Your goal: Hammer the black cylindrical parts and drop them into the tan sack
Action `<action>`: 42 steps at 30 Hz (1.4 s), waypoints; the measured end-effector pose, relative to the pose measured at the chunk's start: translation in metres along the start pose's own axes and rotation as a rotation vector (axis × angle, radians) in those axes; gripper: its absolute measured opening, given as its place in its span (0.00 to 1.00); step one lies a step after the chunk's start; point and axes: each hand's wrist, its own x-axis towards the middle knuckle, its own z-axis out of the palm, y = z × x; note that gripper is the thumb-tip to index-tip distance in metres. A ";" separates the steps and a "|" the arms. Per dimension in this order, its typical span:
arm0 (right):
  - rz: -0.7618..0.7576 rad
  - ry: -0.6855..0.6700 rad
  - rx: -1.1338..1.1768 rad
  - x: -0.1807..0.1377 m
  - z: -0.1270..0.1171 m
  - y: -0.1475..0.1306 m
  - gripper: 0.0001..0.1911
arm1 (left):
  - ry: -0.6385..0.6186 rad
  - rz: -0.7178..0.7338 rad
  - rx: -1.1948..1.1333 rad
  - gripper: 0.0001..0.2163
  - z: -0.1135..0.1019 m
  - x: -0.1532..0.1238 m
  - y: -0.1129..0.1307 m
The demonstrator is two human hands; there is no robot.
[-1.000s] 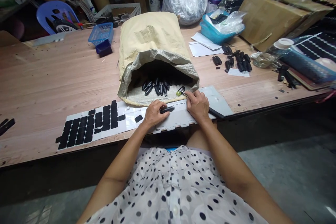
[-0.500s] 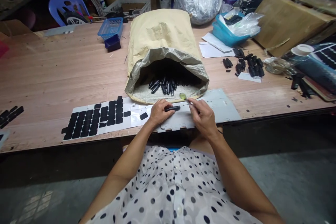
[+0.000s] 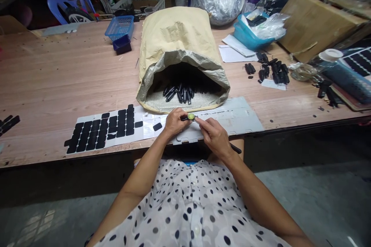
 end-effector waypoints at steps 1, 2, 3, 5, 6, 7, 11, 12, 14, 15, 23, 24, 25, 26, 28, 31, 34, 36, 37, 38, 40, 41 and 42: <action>0.009 -0.006 -0.018 0.000 0.000 0.000 0.20 | 0.002 -0.002 -0.001 0.02 0.000 0.000 0.000; 0.025 -0.004 -0.026 0.000 -0.001 0.001 0.20 | 0.004 -0.004 -0.001 0.03 0.000 0.000 0.001; 0.044 0.004 -0.024 -0.001 -0.002 0.001 0.21 | 0.006 -0.006 -0.002 0.03 0.000 -0.001 0.001; 0.074 0.026 -0.007 -0.002 -0.004 0.003 0.21 | 0.008 -0.010 -0.003 0.04 -0.001 -0.001 0.002; 0.082 0.030 -0.001 -0.003 -0.005 0.003 0.22 | 0.008 -0.012 -0.002 0.04 -0.001 -0.001 0.002; 0.087 0.028 -0.001 -0.004 -0.006 0.004 0.22 | 0.007 -0.013 -0.002 0.04 -0.001 -0.001 0.002; 0.112 0.004 0.000 -0.009 -0.006 0.006 0.21 | 0.004 -0.016 0.001 0.04 -0.001 -0.001 0.001; 0.119 0.009 0.006 -0.008 -0.006 0.007 0.21 | 0.007 -0.015 0.002 0.04 -0.001 -0.001 0.001; 0.129 0.038 0.001 -0.001 -0.007 0.012 0.21 | 0.011 -0.009 0.006 0.04 -0.001 -0.001 0.000; 0.133 0.058 -0.021 0.005 -0.007 0.016 0.21 | 0.013 -0.005 0.008 0.04 -0.001 -0.001 0.000; 0.244 0.046 -0.337 0.052 0.010 0.066 0.18 | -0.004 0.008 -0.002 0.08 -0.004 -0.002 -0.002; 0.255 0.045 -0.354 0.053 0.013 0.068 0.18 | -0.007 0.007 0.001 0.09 -0.004 -0.002 -0.002; 0.264 0.048 -0.366 0.052 0.016 0.069 0.18 | -0.011 0.007 0.006 0.11 -0.004 -0.002 -0.002; 0.272 0.054 -0.374 0.051 0.018 0.070 0.18 | -0.013 0.004 0.013 0.13 -0.005 -0.002 -0.002; 0.281 0.064 -0.386 0.048 0.021 0.069 0.18 | -0.017 -0.001 0.025 0.15 -0.005 -0.003 -0.002; 0.280 0.053 -0.394 0.045 0.023 0.067 0.18 | -0.014 0.000 0.025 0.17 -0.006 -0.004 -0.002; 0.275 0.035 -0.403 0.045 0.023 0.067 0.18 | -0.012 0.005 0.020 0.18 -0.007 -0.004 -0.003; 0.272 0.042 -0.408 0.046 0.024 0.068 0.18 | -0.015 0.008 0.013 0.18 -0.007 -0.004 -0.004; 0.271 0.050 -0.411 0.046 0.024 0.068 0.18 | -0.017 0.011 0.008 0.18 -0.007 -0.004 -0.005; 0.271 0.057 -0.413 0.046 0.024 0.068 0.18 | -0.016 0.013 0.004 0.19 -0.007 -0.004 -0.005; 0.270 0.062 -0.418 0.046 0.025 0.067 0.18 | -0.012 0.018 -0.002 0.19 -0.007 -0.004 -0.006; 0.269 0.061 -0.420 0.046 0.025 0.067 0.18 | -0.009 0.020 -0.004 0.19 -0.007 -0.004 -0.006; 0.269 0.059 -0.422 0.046 0.025 0.067 0.18 | -0.007 0.021 -0.007 0.19 -0.007 -0.004 -0.006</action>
